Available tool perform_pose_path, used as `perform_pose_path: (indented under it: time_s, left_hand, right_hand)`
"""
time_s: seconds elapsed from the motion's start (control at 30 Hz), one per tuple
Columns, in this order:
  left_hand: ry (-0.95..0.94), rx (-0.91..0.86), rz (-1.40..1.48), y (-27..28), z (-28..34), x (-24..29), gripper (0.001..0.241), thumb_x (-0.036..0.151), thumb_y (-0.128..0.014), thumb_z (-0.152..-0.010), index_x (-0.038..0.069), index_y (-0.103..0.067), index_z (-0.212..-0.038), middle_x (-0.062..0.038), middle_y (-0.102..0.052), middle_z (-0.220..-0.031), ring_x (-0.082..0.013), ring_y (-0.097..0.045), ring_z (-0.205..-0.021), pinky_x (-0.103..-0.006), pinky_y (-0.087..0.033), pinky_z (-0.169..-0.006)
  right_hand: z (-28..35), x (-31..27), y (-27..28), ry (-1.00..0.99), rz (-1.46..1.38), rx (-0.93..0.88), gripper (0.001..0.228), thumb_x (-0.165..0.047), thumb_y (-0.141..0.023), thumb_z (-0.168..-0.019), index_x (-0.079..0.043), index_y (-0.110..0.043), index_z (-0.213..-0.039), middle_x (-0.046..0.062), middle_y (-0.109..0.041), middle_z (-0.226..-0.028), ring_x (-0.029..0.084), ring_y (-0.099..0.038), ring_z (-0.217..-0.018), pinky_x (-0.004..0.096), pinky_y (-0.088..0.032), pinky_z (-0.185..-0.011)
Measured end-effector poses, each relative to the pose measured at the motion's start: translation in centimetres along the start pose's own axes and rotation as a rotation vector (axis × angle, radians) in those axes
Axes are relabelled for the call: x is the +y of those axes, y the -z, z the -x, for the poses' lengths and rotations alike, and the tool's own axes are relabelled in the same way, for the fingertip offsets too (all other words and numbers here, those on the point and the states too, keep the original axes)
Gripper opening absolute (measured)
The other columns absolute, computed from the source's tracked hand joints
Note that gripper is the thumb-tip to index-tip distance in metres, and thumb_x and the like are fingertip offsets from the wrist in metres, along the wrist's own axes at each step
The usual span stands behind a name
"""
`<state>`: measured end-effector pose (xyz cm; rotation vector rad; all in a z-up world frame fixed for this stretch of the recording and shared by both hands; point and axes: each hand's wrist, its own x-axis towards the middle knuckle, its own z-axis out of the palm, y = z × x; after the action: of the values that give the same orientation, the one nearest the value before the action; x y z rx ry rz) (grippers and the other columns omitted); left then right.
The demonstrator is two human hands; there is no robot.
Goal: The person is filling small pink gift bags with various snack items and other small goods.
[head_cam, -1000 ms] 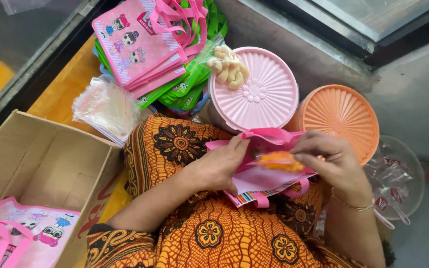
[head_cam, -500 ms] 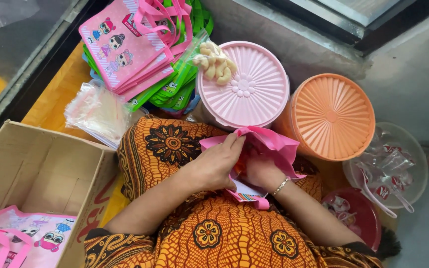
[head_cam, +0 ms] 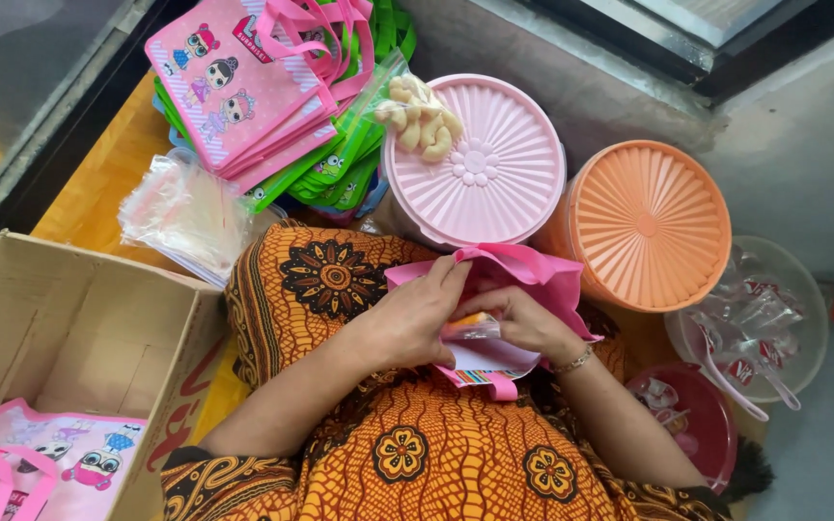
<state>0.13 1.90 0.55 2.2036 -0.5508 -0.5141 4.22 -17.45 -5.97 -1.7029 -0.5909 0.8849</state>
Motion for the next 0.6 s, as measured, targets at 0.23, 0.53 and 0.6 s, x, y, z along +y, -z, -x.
perform_pose_path:
  time_s: [0.23,0.53,0.6]
  left_hand:
    - [0.003,0.018,-0.006,0.5,0.5,0.0,0.103,0.015,-0.083,-0.045,-0.011,-0.022,-0.124,-0.028,-0.033,-0.115,-0.05,-0.051,-0.09,-0.0545,-0.045,-0.079]
    - [-0.037,-0.007,0.022,0.0,0.2,0.3,0.1,0.01,-0.081,-0.047,-0.012,-0.022,-0.124,-0.03,-0.032,-0.117,-0.0505,-0.05,-0.092,-0.0549,-0.044,-0.081]
    - [-0.031,-0.008,0.011,0.0,0.3,0.3,0.1,0.012,-0.081,-0.046,-0.012,-0.023,-0.124,-0.029,-0.032,-0.116,-0.0494,-0.051,-0.092,-0.0538,-0.045,-0.08]
  right_hand:
    - [1.0,-0.2,1.5,-0.168,0.211,-0.318,0.037,-0.011,-0.064,-0.067,-0.011,-0.063,-0.105,0.014,-0.066,-0.094,0.023,-0.06,-0.09,0.036,-0.047,-0.079]
    - [1.6,-1.1,1.1,-0.147,0.48,-0.294,0.028,-0.032,-0.063,-0.071,-0.017,-0.068,-0.094,0.009,-0.065,-0.091,0.029,-0.062,-0.082,0.037,-0.05,-0.069]
    - [1.9,-4.2,1.3,-0.098,0.627,-0.27,0.029,-0.035,-0.065,-0.069,-0.018,-0.068,-0.092,0.012,-0.062,-0.09,0.034,-0.061,-0.079,0.04,-0.05,-0.066]
